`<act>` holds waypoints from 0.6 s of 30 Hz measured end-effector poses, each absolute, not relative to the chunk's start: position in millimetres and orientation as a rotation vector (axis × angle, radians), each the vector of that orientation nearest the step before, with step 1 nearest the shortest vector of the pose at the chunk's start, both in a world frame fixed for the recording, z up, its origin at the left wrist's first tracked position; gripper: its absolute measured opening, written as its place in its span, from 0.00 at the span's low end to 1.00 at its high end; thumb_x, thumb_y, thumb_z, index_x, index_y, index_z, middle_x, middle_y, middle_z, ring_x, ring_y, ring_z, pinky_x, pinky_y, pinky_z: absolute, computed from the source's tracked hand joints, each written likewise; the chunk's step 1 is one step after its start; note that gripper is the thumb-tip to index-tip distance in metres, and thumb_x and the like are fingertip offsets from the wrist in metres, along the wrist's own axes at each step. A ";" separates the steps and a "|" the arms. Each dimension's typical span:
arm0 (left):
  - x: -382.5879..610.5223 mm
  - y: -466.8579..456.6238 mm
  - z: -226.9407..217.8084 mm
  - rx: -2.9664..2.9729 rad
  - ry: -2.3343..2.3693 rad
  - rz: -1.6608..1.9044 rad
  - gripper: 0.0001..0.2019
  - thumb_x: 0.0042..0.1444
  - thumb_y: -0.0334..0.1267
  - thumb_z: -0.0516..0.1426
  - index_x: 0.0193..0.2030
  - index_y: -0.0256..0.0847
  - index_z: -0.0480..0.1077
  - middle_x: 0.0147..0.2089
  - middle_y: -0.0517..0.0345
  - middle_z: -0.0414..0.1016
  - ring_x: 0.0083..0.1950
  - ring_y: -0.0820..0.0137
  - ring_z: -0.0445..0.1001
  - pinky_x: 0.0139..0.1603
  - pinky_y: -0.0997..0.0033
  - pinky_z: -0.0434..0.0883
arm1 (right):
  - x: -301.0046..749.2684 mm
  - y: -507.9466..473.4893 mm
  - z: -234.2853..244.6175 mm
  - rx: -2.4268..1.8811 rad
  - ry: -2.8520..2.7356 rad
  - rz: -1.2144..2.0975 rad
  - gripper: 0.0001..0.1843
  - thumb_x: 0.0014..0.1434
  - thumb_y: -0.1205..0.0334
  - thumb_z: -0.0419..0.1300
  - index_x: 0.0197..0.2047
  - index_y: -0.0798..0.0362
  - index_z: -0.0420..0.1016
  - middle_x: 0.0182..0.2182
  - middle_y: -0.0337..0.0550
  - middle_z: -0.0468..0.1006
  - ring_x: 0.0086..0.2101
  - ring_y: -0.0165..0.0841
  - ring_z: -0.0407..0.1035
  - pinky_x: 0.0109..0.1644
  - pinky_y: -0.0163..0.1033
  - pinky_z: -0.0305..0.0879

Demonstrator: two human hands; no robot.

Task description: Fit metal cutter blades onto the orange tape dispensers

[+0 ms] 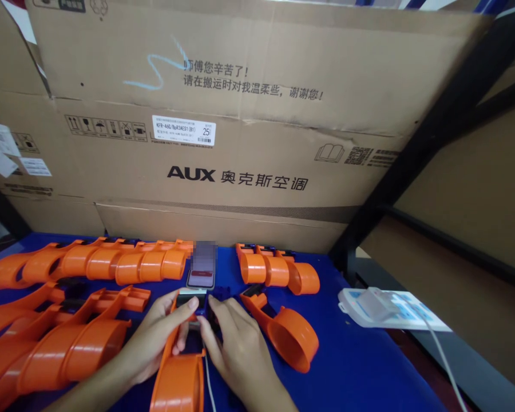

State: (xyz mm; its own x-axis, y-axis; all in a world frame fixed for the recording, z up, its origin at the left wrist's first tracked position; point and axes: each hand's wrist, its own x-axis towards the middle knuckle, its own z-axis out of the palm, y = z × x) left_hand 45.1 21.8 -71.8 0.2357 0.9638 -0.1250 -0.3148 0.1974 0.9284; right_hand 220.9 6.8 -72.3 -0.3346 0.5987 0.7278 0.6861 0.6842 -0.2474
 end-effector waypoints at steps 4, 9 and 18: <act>46.1 20.5 -78.5 1.079 0.961 1.053 0.20 0.60 0.56 0.62 0.42 0.38 0.74 0.18 0.68 0.66 0.14 0.79 0.63 0.15 0.81 0.60 | 221.6 6.0 -73.9 -1.007 -2.022 -0.052 0.12 0.67 0.68 0.56 0.54 0.57 0.71 0.32 0.47 0.77 0.30 0.38 0.75 0.33 0.42 0.76; 44.8 20.3 -80.1 1.136 0.990 1.039 0.20 0.60 0.57 0.61 0.40 0.39 0.73 0.16 0.68 0.64 0.14 0.78 0.61 0.15 0.81 0.58 | 220.6 4.3 -71.4 -0.995 -2.020 -0.001 0.13 0.67 0.68 0.55 0.54 0.56 0.71 0.31 0.45 0.77 0.29 0.36 0.75 0.34 0.40 0.76; 39.4 19.4 -73.0 1.089 0.914 1.055 0.18 0.60 0.54 0.63 0.39 0.40 0.73 0.15 0.71 0.59 0.14 0.81 0.53 0.16 0.80 0.51 | 224.0 -2.7 -56.5 -1.092 -1.776 0.198 0.07 0.67 0.66 0.56 0.44 0.50 0.75 0.28 0.39 0.82 0.26 0.33 0.78 0.32 0.34 0.74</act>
